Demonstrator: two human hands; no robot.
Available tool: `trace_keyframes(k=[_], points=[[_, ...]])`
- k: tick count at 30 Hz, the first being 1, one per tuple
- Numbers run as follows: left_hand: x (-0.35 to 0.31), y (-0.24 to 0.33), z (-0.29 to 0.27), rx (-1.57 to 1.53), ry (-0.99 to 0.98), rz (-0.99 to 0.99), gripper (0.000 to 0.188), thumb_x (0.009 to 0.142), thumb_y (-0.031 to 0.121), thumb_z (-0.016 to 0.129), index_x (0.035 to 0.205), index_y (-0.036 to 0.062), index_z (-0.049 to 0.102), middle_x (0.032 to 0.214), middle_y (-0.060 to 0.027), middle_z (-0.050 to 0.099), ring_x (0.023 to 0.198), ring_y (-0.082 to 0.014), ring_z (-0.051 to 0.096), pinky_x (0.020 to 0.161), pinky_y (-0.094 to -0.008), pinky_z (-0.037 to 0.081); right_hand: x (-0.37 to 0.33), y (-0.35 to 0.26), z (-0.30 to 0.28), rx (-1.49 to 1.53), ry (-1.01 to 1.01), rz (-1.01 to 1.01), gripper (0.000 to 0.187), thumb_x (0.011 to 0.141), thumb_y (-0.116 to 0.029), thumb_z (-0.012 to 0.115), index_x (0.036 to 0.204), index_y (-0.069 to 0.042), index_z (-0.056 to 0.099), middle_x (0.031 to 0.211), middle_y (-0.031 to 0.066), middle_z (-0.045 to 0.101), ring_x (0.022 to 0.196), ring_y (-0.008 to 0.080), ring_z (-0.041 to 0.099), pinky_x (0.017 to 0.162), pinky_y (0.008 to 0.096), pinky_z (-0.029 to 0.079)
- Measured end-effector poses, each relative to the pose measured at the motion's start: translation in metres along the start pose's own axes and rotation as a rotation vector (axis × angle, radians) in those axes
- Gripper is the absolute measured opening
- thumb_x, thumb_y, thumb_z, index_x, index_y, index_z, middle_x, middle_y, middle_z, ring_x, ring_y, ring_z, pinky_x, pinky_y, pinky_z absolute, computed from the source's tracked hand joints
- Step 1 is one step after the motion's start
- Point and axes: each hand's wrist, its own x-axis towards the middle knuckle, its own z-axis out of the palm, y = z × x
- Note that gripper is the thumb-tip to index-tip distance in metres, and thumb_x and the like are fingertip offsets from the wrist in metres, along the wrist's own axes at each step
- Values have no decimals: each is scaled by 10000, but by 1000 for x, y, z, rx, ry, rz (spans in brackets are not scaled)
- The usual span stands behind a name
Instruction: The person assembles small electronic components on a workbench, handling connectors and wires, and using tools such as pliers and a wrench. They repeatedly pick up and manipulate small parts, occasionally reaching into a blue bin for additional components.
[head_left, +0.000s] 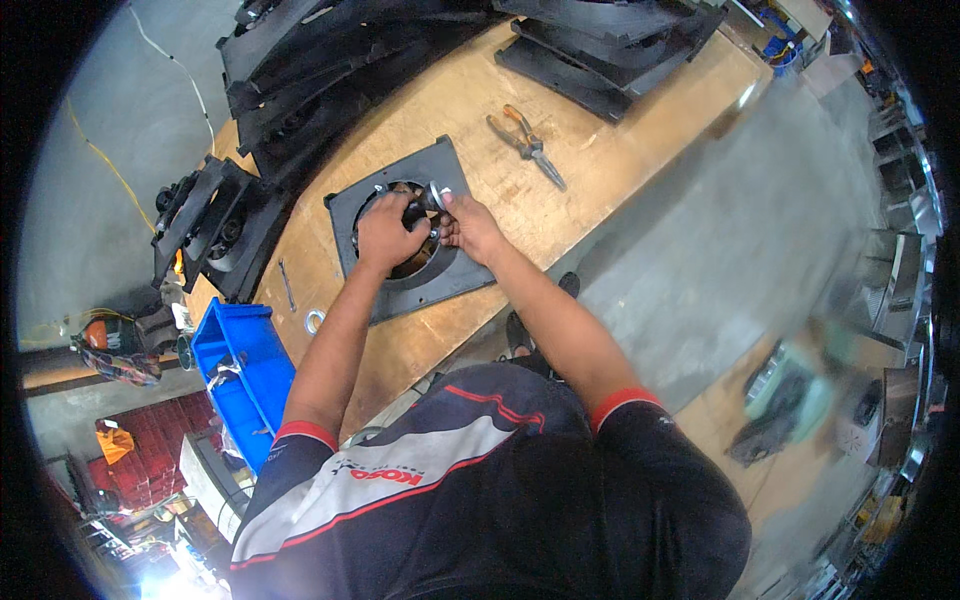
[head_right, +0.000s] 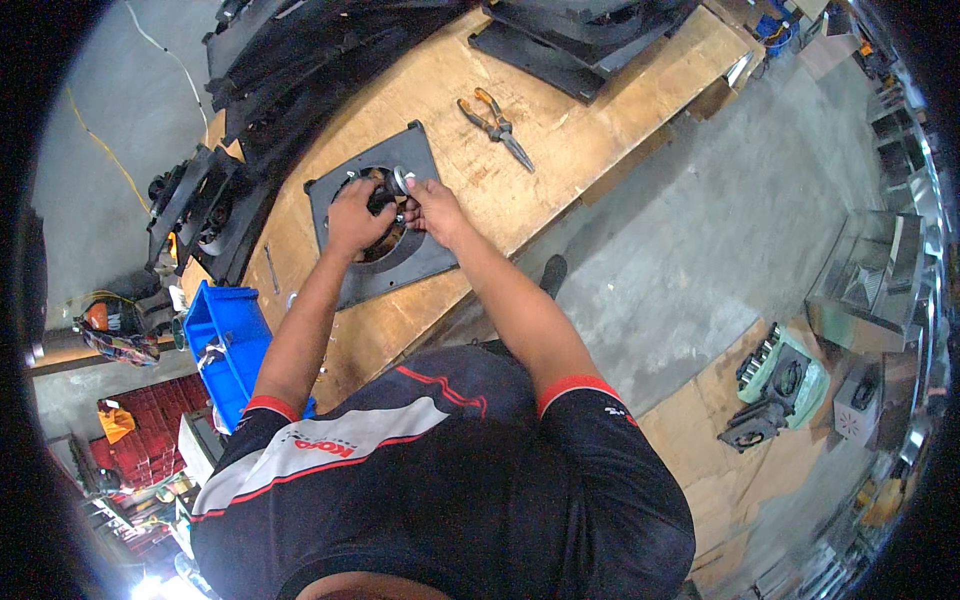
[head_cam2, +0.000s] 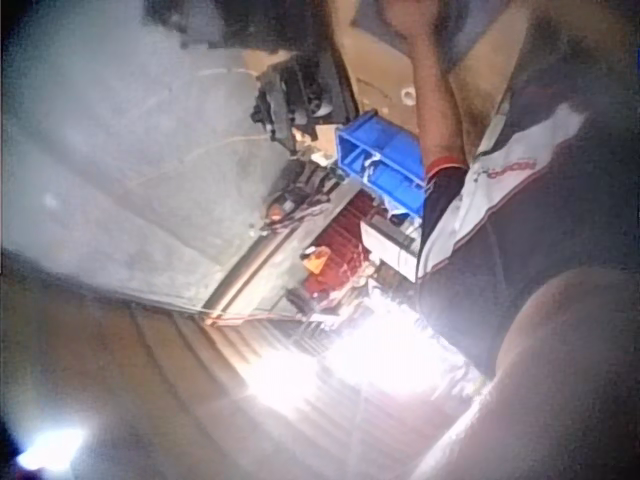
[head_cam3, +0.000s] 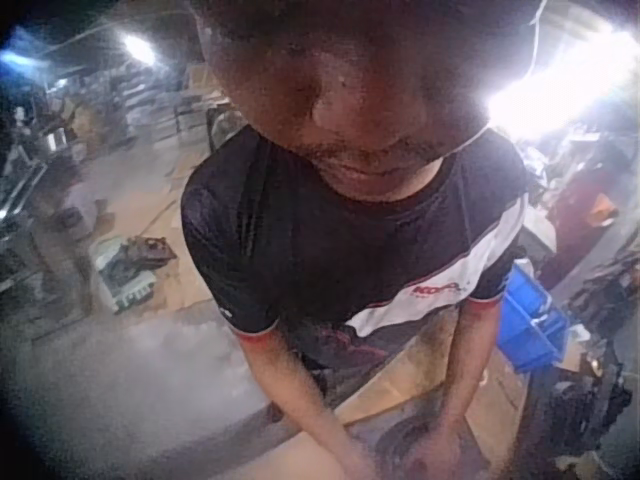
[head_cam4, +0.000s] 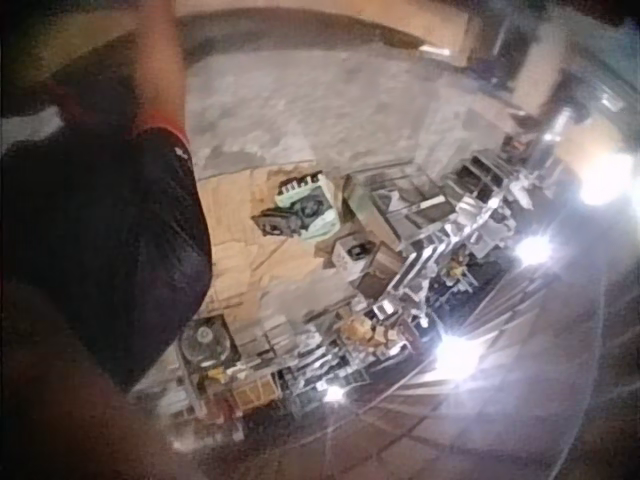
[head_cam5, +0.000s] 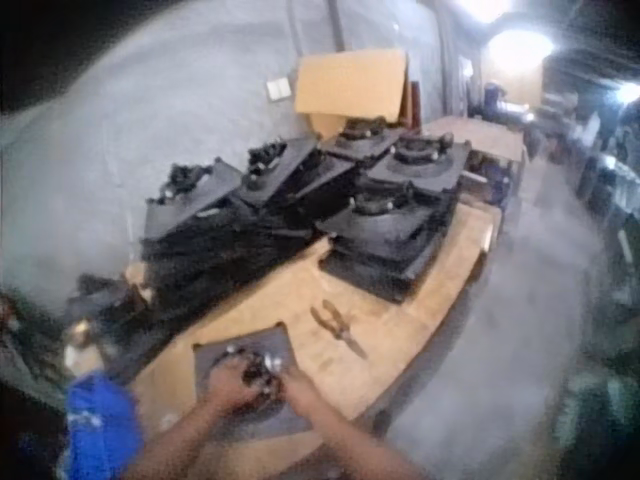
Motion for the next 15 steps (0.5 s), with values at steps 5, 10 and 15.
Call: trace_keyframes(k=[5, 10, 15], points=[[5, -8, -6, -86, -48, -82, 478, 740, 392, 736, 1095, 78, 677, 1046, -156, 667, 995, -344, 641, 881, -429, 512, -22, 5, -19, -72, -36, 11, 297, 971, -349, 629, 886, -81, 533, 720, 44, 585, 595, 153, 595, 524, 289, 498], [-14, -20, -18, -33, -44, -206, 424, 731, 374, 786, 1034, 89, 705, 1004, -143, 658, 1004, -338, 619, 886, -435, 490, -102, -30, -13, -930, 315, -357, 275, 899, -296, 681, 940, -25, 654, 778, 95, 627, 709, 244, 634, 651, 376, 521], [-17, -22, -7, -101, -60, -96, 378, 734, 303, 789, 1013, 66, 693, 974, -157, 652, 972, -359, 617, 850, -452, 488, -108, -67, 54, -1706, -2, -1009, 291, 832, -250, 679, 1020, -27, 670, 972, 162, 672, 874, 376, 648, 834, 448, 499]])
